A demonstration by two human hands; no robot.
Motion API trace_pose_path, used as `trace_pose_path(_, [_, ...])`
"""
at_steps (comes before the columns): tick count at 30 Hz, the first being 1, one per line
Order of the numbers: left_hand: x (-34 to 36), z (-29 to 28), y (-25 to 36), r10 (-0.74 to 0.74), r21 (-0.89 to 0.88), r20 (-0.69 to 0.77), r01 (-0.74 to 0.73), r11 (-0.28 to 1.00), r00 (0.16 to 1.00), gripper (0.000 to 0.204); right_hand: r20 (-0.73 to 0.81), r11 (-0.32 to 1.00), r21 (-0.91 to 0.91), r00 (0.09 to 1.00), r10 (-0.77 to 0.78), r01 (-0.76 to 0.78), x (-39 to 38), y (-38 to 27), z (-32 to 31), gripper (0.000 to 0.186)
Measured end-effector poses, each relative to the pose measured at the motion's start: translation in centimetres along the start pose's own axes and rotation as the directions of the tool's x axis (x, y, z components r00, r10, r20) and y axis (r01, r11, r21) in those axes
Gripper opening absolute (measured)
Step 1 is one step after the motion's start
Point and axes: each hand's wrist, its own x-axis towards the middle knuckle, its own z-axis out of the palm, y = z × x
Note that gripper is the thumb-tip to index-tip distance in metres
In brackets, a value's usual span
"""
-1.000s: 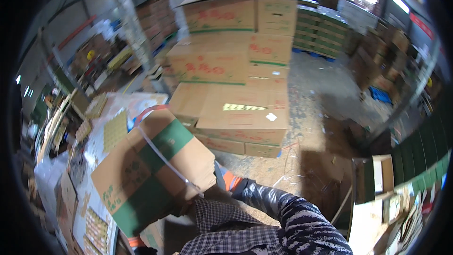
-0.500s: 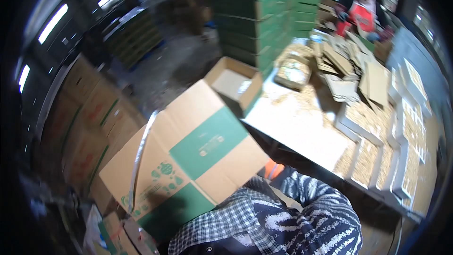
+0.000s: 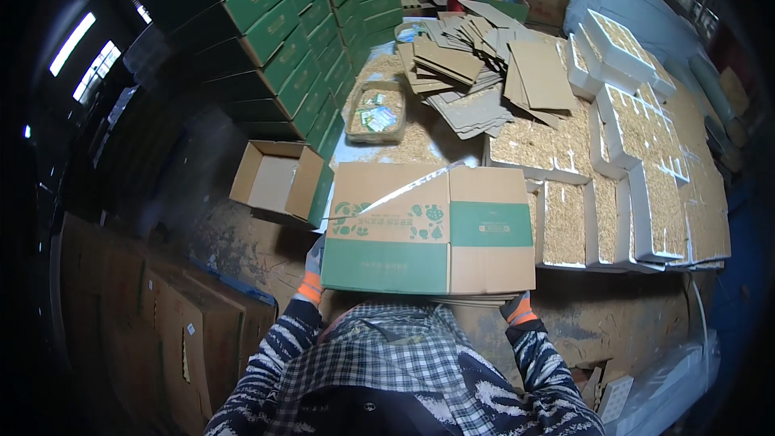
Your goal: The person packs produce boxes by folding cardboard cartons, placing small packets and filled foam trays inside them, inserting cardboard dividers, closing the boxes, and fetching additional flattened boxes to continue packing.
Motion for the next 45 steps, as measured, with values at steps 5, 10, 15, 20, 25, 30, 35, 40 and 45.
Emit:
trace_pose_path(5, [8.3, -6.7, -7.0, -0.273, -0.230, 0.253, 0.332, 0.915, 0.928, 0.038, 0.119, 0.865, 0.386, 0.947, 0.298, -0.321, 4.4, 4.6, 4.2, 0.028])
trace_pose_path(10, [11.7, 0.4, 6.1, 0.345, 0.613, 0.028, -0.289, 0.736, 0.938, 0.034, -0.559, 0.951, 0.116, 0.773, 0.300, -0.285, 9.1, -9.5, -5.9, 0.034])
trace_pose_path(15, [12.2, 10.6, 14.2, 0.170, 0.399, 0.856, -0.834, 0.381, 0.488, 0.051, -0.219, 0.917, -0.370, 0.945, -0.242, 0.149, 17.5, -25.1, -4.5, 0.056])
trace_pose_path(20, [22.7, 11.3, 9.2, 0.130, 0.766, 0.613, -0.627, 0.144, 0.779, 0.079, 0.042, 0.857, -0.469, 0.974, -0.221, 0.215, 20.3, -26.9, 3.4, 0.067])
trace_pose_path(25, [25.7, 8.1, 10.9, 0.502, 0.829, 0.462, -0.557, 0.049, 0.731, 0.072, 0.079, 0.853, -0.439, 0.957, -0.278, 0.284, 19.4, -29.2, 3.9, 0.067])
trace_pose_path(30, [19.5, 11.2, 8.7, 0.009, 0.637, 0.762, -0.753, 0.165, 0.647, 0.079, 0.343, 0.786, -0.443, 0.891, -0.296, 0.431, 14.5, -30.0, 3.9, 0.072])
trace_pose_path(35, [17.9, 10.6, 10.1, -0.038, 0.688, 0.725, -0.726, -0.008, 0.687, 0.087, 0.337, 0.903, -0.119, 0.872, -0.356, 0.414, 16.1, -30.0, -0.3, 0.084])
trace_pose_path(40, [19.5, 10.2, 19.9, 0.052, 0.679, 0.728, -0.729, 0.090, 0.684, 0.058, -0.194, 0.836, -0.345, 0.839, -0.508, 0.426, 24.3, -30.3, -9.4, 0.078])
trace_pose_path(45, [14.2, 11.8, 32.4, 0.223, 0.707, 0.699, -0.704, -0.068, 0.679, 0.053, -0.158, 0.739, -0.595, 0.855, -0.493, 0.316, 26.4, -32.7, -15.7, 0.065])
